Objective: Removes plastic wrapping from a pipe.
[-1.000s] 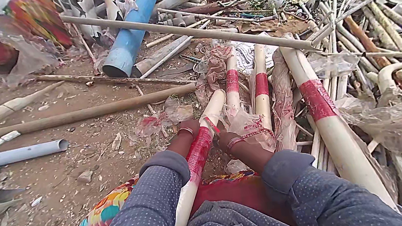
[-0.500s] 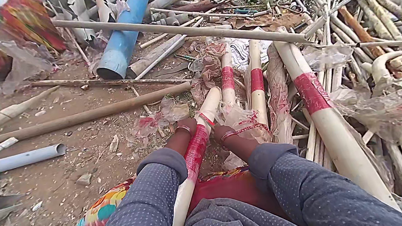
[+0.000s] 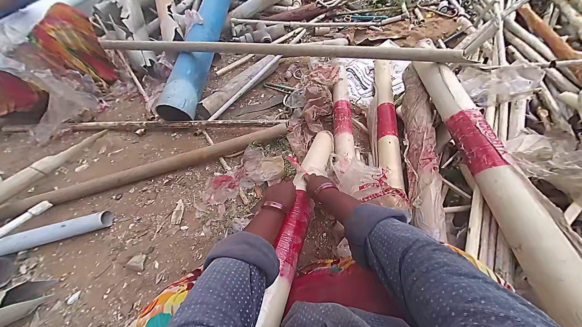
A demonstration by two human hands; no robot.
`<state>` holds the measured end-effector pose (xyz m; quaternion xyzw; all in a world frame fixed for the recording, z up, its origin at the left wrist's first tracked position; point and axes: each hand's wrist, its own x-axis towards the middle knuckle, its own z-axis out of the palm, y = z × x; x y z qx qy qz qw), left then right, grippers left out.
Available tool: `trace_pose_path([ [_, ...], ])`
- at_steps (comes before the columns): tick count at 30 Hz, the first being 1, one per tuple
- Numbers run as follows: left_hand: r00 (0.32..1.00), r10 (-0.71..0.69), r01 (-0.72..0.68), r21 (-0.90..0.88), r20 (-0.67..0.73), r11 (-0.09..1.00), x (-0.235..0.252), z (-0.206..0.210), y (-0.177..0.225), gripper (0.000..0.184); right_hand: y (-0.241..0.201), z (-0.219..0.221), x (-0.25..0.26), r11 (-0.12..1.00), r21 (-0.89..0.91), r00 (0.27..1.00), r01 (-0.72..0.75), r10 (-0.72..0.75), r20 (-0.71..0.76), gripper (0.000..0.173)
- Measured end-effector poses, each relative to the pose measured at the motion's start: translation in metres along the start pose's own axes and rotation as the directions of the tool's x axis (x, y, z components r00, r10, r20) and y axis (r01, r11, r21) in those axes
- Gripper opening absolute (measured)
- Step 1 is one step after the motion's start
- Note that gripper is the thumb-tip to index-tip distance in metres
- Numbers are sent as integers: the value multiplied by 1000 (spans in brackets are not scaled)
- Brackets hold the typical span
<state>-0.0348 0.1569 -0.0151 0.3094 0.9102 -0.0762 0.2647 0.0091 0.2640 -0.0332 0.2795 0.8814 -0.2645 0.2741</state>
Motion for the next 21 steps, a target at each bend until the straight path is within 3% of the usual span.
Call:
trace_pose_path([
  [6, 997, -28, 34, -73, 71, 997, 19, -4, -29, 51, 12, -2, 44, 996, -83, 999, 29, -31, -20, 46],
  [12, 998, -56, 56, -105, 5, 993, 38, 8, -46, 48, 49, -1, 64, 986, -165, 996, 35, -48, -74, 55],
  [21, 997, -81, 78, -171, -13, 982, 35, 13, -55, 49, 46, -7, 31, 991, -73, 991, -116, 111, -69, 56],
])
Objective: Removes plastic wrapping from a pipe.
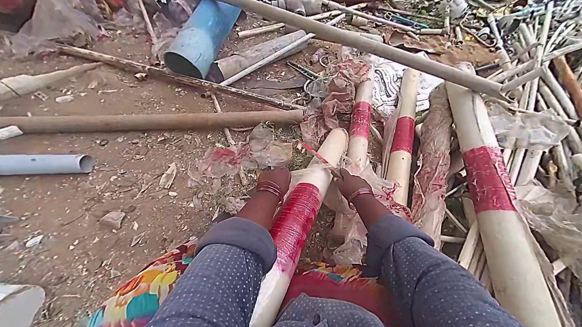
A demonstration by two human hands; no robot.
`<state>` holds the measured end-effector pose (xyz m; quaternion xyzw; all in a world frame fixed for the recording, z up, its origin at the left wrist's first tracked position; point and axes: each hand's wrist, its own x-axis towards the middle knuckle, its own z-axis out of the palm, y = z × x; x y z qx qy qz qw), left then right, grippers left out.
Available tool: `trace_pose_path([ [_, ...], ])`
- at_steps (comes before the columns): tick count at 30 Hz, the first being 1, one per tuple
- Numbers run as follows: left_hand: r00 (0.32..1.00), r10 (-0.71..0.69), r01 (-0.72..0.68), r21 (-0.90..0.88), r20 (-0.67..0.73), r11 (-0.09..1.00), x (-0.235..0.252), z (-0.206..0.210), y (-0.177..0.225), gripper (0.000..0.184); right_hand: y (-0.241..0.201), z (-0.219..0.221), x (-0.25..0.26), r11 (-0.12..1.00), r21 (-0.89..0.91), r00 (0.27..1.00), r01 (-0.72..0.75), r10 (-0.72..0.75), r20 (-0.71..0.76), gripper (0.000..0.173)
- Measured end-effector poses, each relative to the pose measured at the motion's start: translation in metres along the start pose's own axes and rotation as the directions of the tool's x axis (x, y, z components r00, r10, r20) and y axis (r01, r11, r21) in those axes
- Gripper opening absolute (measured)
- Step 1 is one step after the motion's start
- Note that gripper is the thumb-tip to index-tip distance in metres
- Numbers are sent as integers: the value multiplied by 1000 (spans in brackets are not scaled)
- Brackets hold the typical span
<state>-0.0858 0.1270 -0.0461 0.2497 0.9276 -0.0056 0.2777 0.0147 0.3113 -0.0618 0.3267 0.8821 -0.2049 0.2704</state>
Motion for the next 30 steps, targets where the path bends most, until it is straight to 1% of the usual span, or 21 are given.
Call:
trace_pose_path([
  [2, 997, -13, 10, -41, -72, 999, 5, 10, -8, 48, -2, 0, -6, 1000, -13, 1000, -9, 9, -9, 56],
  [5, 999, -21, 25, -103, 37, 994, -1, -3, -13, 50, -7, 0, -18, 999, 42, 1000, -9, 9, -1, 53],
  [7, 999, -12, 16, -128, 36, 992, 1, -3, -16, 50, -6, 1, -26, 995, 90, 999, 40, -41, 10, 52],
  [9, 1000, 9, -4, -150, 30, 989, 6, 1, -22, 50, -3, 6, -31, 980, 178, 996, 86, -89, 11, 50],
  [12, 998, 45, -36, -182, 46, 983, 10, 9, -29, 50, -1, 20, -39, 936, 346, 998, 61, -69, 11, 50],
  [13, 997, 50, -39, -176, 56, 984, 8, 9, -30, 50, -1, 22, -43, 926, 373, 998, 52, -62, 14, 49],
  [15, 996, 56, -45, -164, 63, 985, 6, 9, -30, 50, -2, 21, -52, 930, 364, 998, 43, -56, 24, 50],
  [17, 996, 54, -41, -169, 73, 985, 3, 10, -30, 50, -2, 21, -65, 937, 344, 997, 67, -78, 19, 50],
  [19, 996, 50, -36, -189, 68, 981, 5, 11, -33, 50, -8, 14, -85, 919, 362, 987, 159, -160, -27, 50],
  [21, 997, 35, -20, -201, 71, 979, 8, 15, -33, 51, -17, 0, -109, 850, 448, 961, 277, -243, -134, 48],
  [22, 997, 33, -17, -199, 73, 980, 8, 19, -32, 50, -17, -7, -116, 809, 504, 952, 303, -237, -191, 47],
  [23, 997, 34, -20, -195, 71, 981, 6, 20, -31, 50, -15, -15, -118, 776, 555, 951, 300, -199, -235, 46],
  [24, 997, 38, -25, -191, 65, 981, 5, 19, -30, 50, -10, -24, -118, 757, 595, 957, 270, -144, -250, 46],
  [26, 998, 36, -24, -211, 55, 977, 4, 14, -30, 49, 1, -41, -117, 762, 608, 965, 225, -88, -247, 47],
  [28, 999, 21, -11, -261, 39, 965, 2, 13, -30, 50, 9, -49, -125, 772, 587, 959, 244, -104, -262, 46],
  [30, 1000, 0, -9, -313, -30, 950, 3, 13, -29, 55, 10, -54, -140, 764, 578, 946, 286, -128, -299, 46],
])
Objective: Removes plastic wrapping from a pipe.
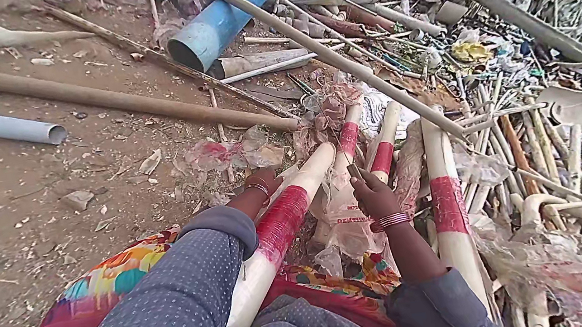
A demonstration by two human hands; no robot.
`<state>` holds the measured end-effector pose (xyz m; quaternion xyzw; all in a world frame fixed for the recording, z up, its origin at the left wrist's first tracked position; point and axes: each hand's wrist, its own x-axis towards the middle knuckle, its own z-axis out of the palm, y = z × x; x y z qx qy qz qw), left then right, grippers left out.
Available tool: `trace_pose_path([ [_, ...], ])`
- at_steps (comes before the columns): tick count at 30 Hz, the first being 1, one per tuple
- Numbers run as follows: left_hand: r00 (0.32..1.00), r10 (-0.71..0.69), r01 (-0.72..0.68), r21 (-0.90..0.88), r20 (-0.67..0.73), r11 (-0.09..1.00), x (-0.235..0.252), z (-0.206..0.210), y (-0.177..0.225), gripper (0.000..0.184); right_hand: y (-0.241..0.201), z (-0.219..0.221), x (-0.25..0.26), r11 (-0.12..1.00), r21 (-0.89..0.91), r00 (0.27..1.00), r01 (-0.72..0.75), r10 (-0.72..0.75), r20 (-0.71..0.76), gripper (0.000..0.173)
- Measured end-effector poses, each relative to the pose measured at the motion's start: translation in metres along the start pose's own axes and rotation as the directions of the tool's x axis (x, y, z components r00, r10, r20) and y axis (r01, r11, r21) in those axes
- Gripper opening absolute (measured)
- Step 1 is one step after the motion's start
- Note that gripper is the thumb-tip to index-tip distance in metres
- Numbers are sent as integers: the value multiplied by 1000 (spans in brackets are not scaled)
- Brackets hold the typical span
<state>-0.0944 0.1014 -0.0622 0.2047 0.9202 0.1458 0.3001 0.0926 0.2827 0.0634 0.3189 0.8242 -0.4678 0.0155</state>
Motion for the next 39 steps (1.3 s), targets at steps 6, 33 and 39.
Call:
trace_pose_path([
  [6, 984, 146, -138, 80, -99, 987, 12, -2, 35, 68, -6, -6, -13, 996, -20, 996, 88, -89, -4, 46],
  [33, 967, 131, -84, 213, -217, 974, -22, -7, -12, 54, 6, -8, 28, 879, -475, 959, -47, 172, 224, 54],
  [39, 952, -230, 181, 235, 201, 955, -7, -24, -10, 57, 9, -7, 26, 868, -497, 967, -21, 143, 209, 56],
])
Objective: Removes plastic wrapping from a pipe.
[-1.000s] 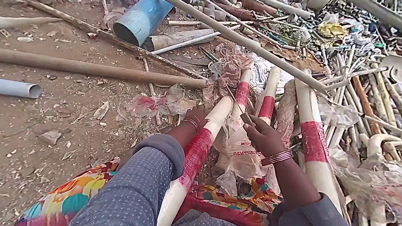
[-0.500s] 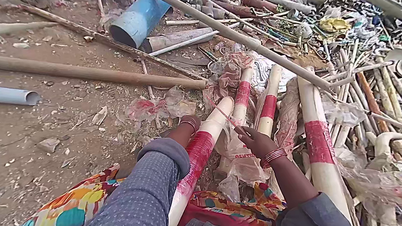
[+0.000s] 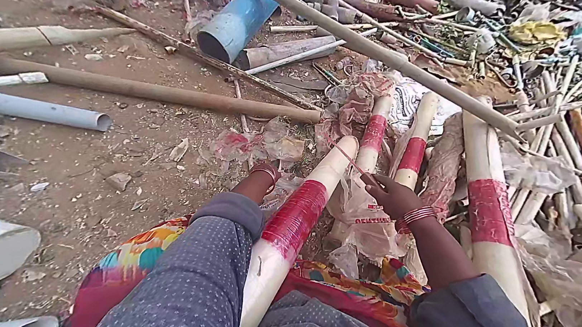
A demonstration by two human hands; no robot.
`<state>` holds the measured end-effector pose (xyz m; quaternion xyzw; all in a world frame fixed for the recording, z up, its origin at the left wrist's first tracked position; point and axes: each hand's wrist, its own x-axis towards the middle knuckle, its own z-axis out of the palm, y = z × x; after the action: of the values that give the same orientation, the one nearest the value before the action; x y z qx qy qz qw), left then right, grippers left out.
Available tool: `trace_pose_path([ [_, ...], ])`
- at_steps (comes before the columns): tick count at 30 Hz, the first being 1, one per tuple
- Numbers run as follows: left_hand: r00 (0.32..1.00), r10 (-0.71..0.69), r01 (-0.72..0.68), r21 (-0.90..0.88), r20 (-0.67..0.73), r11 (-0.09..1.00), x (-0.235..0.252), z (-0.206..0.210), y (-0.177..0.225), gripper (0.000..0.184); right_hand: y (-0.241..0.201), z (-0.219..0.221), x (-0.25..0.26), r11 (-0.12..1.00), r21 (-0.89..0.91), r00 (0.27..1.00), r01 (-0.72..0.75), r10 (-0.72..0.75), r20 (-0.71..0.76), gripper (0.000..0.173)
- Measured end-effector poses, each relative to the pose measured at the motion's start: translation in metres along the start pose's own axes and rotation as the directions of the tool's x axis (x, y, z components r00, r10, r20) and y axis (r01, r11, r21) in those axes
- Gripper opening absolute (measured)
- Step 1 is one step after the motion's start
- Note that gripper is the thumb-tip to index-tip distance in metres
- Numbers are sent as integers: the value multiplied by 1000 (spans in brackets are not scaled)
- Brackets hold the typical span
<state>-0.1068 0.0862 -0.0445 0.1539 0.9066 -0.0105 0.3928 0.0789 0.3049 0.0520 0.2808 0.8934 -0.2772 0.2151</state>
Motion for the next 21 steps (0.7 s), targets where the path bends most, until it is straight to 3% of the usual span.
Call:
trace_pose_path([
  [4, 996, -24, 1, -247, -90, 969, -2, -19, -7, 83, -1, -3, -7, 999, 8, 999, 32, -32, -20, 55],
  [6, 952, 11, -113, -315, -307, 942, 3, -15, -13, 77, -3, -4, -9, 999, 7, 999, 32, -32, -15, 55],
  [9, 930, 180, -257, -217, -319, 942, -10, -14, -11, 61, -4, -5, -10, 1000, -23, 1000, 21, -21, 6, 55],
  [12, 870, 413, -449, -85, -269, 890, -18, 2, -10, 48, -7, -5, -10, 999, -46, 999, 29, -27, 31, 56],
  [14, 835, 492, -518, -51, -246, 854, -21, 11, -4, 42, -10, -6, -11, 998, -46, 999, 38, -37, 29, 56],
  [18, 896, 425, -437, -83, -129, 896, -24, 28, 7, 44, -16, -2, -14, 997, -56, 998, 62, -60, 35, 57],
  [21, 968, 252, -250, -161, -8, 955, -30, 35, 4, 53, -17, 1, -15, 994, -80, 996, 72, -67, 64, 57],
])
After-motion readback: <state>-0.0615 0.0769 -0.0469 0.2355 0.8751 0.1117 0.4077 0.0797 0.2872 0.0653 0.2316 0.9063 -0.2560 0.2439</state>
